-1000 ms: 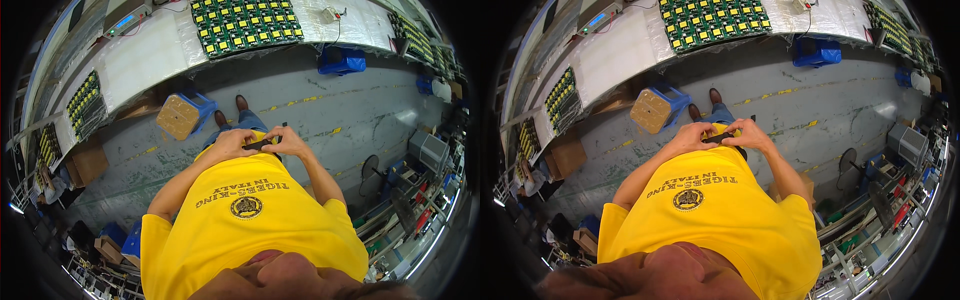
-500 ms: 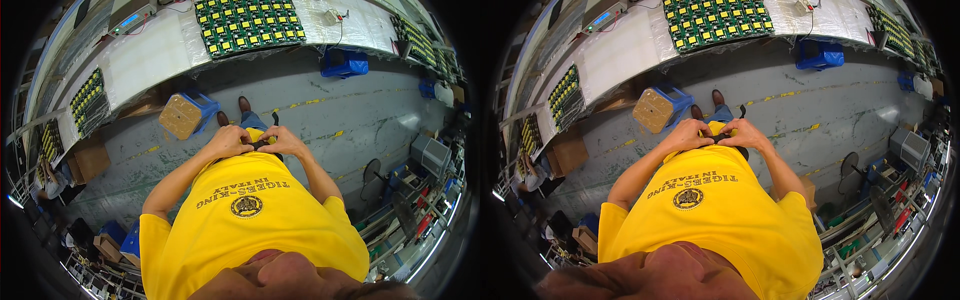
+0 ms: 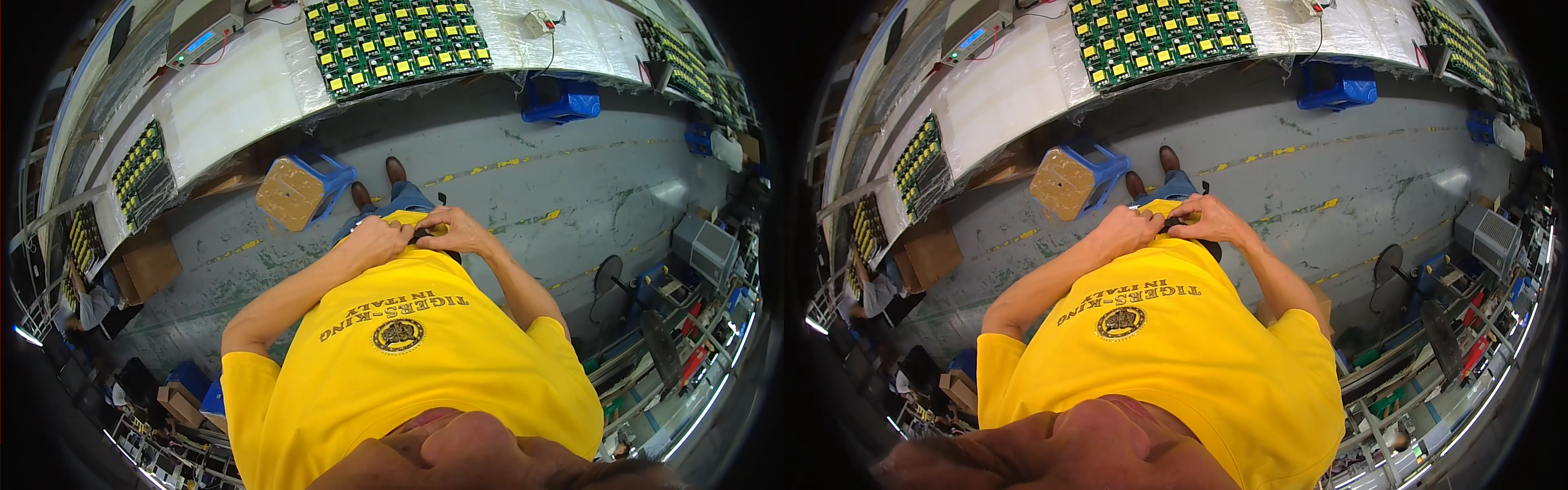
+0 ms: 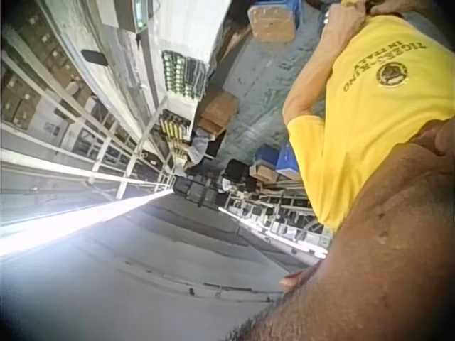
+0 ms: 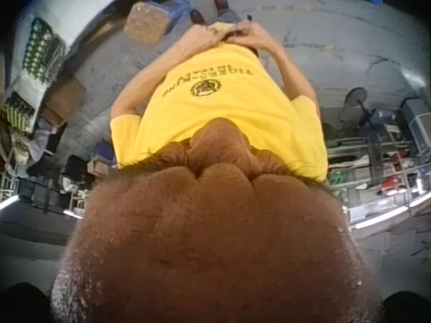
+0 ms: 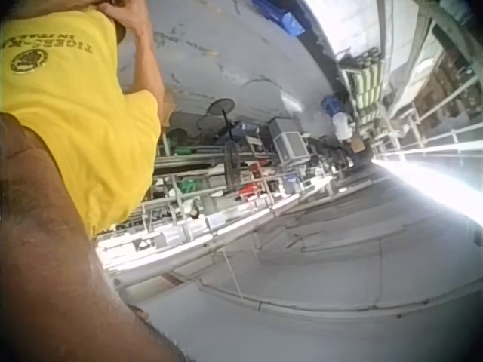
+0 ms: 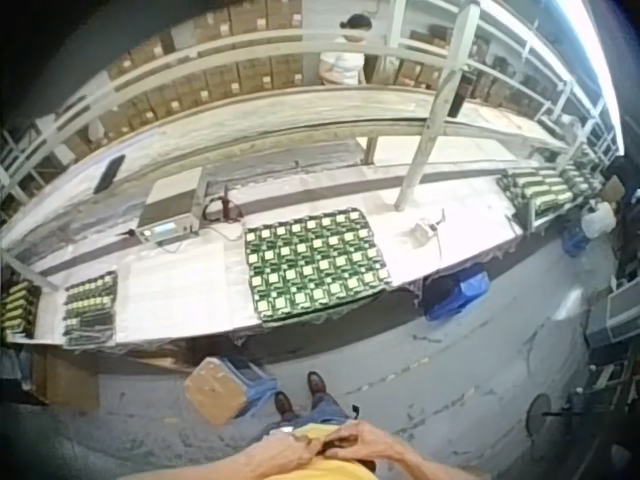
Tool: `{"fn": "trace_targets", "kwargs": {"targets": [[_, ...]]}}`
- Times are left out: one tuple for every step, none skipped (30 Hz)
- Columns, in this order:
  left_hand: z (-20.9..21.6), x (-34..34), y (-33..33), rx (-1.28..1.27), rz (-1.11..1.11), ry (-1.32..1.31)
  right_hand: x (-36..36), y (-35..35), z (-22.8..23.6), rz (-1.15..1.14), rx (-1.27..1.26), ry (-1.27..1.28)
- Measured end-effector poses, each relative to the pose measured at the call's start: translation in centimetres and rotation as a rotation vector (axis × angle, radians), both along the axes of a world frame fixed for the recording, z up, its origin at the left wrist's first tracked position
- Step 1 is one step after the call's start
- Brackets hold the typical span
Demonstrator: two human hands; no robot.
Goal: Sorting and organizing printed circuit boards on a manufacturing production line.
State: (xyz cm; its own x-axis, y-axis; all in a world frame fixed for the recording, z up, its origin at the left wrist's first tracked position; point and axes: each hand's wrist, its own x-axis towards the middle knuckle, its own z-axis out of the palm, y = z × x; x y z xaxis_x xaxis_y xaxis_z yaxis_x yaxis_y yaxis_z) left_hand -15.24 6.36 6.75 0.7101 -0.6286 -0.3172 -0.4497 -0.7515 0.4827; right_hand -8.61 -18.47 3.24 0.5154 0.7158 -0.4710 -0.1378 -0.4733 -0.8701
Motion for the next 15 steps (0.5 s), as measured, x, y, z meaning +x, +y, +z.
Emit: {"fn": "trace_targets", "kwargs": {"targets": [[0.0,-0.2,0.2,0.001,0.001,0.007,0.1,-0.1,0.0,0.001,0.001,0.007],[0.0,-0.4,0.4,-0.015,0.049,0.004,0.1,-0.1,0.2,-0.026,-0.009,0.041],[0.0,-0.7,0.7,-0.03,0.098,0.002,0.1,-0.1,0.4,-0.052,-0.019,0.075],[0.0,-0.9,0.8,-0.045,0.147,-0.001,0.2,-0.1,0.5,-0.078,-0.029,0.11],[-0.1,-1.1,0.8,-0.06,0.196,-0.003,0.1,-0.1,0.6,-0.104,-0.04,0.144],[-0.3,-1.3,0.9,-0.054,0.2,0.001,0.2,-0.1,0.4,-0.099,-0.035,0.149],[-0.7,-1.5,0.8,-0.087,0.228,-0.026,0.4,-0.2,0.3,-0.086,-0.018,0.138],[-1.0,-1.6,0.7,-0.122,0.255,-0.054,0.5,-0.4,0.1,-0.075,-0.003,0.125],[-1.3,-1.7,0.7,-0.157,0.28,-0.084,0.6,-0.5,0.0,-0.066,0.012,0.111],[-1.7,-1.8,0.8,-0.194,0.303,-0.114,0.7,-0.4,-0.1,-0.057,0.027,0.095],[-1.7,-1.9,0.9,-0.196,0.303,-0.111,0.5,-0.4,-0.2,-0.058,0.025,0.098],[-1.7,-2.0,1.0,-0.161,0.306,-0.094,0.4,-0.4,-0.3,-0.065,0.026,0.096],[-1.7,-2.0,1.3,-0.127,0.31,-0.078,0.3,-0.2,-0.5,-0.072,0.026,0.093],[-1.7,-2.0,1.5,-0.092,0.315,-0.063,0.2,-0.1,-0.6,-0.078,0.027,0.089],[-1.7,-2.1,1.7,-0.058,0.32,-0.048,0.1,0.0,-0.6,-0.082,0.028,0.085]]}}
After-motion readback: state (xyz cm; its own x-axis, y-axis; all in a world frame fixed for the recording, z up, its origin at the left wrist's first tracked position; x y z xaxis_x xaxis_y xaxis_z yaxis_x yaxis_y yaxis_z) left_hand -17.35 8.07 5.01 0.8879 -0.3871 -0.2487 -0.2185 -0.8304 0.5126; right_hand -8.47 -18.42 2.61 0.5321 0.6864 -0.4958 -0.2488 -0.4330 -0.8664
